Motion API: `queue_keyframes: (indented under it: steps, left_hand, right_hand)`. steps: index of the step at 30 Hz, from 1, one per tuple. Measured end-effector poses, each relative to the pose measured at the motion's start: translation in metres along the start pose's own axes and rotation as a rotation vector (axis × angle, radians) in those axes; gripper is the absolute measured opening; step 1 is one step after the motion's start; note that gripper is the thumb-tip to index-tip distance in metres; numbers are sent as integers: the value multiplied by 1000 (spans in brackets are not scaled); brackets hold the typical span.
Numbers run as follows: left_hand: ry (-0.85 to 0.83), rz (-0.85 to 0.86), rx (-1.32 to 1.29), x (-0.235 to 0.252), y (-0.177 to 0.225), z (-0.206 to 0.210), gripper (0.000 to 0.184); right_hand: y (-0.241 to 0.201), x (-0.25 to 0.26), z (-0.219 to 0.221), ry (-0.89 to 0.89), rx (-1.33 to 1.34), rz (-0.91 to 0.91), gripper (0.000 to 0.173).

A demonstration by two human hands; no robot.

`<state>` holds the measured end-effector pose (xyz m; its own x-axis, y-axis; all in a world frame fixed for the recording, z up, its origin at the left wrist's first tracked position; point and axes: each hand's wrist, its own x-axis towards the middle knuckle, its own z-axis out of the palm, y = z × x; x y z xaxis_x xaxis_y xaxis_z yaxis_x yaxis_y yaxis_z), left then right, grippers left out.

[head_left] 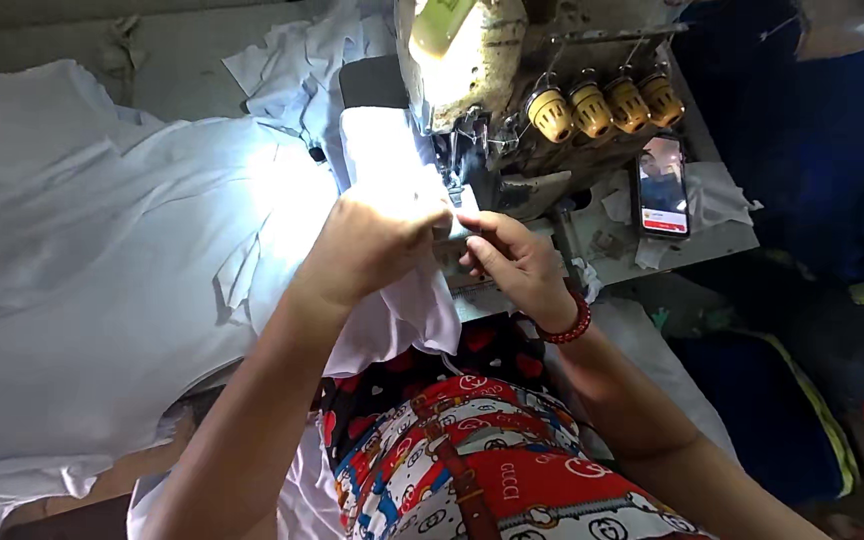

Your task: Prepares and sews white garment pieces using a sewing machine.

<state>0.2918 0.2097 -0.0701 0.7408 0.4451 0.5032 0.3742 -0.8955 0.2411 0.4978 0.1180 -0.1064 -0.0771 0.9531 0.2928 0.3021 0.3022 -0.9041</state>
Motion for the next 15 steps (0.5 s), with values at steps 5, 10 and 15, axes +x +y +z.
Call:
queue_keyframes:
  steps: [5,10,15]
  left_hand:
    - [-7,-190,-1,18,-17,-3,31]
    - [34,-500,-13,19,-10,-6,29]
    - [204,-588,2,-33,18,-14,16]
  right_hand:
    - [2,-12,3,-70,-2,43,45]
    - [-9,-22,7,-128,-13,33,40]
    - [-4,-30,22,-108,58,-177,18]
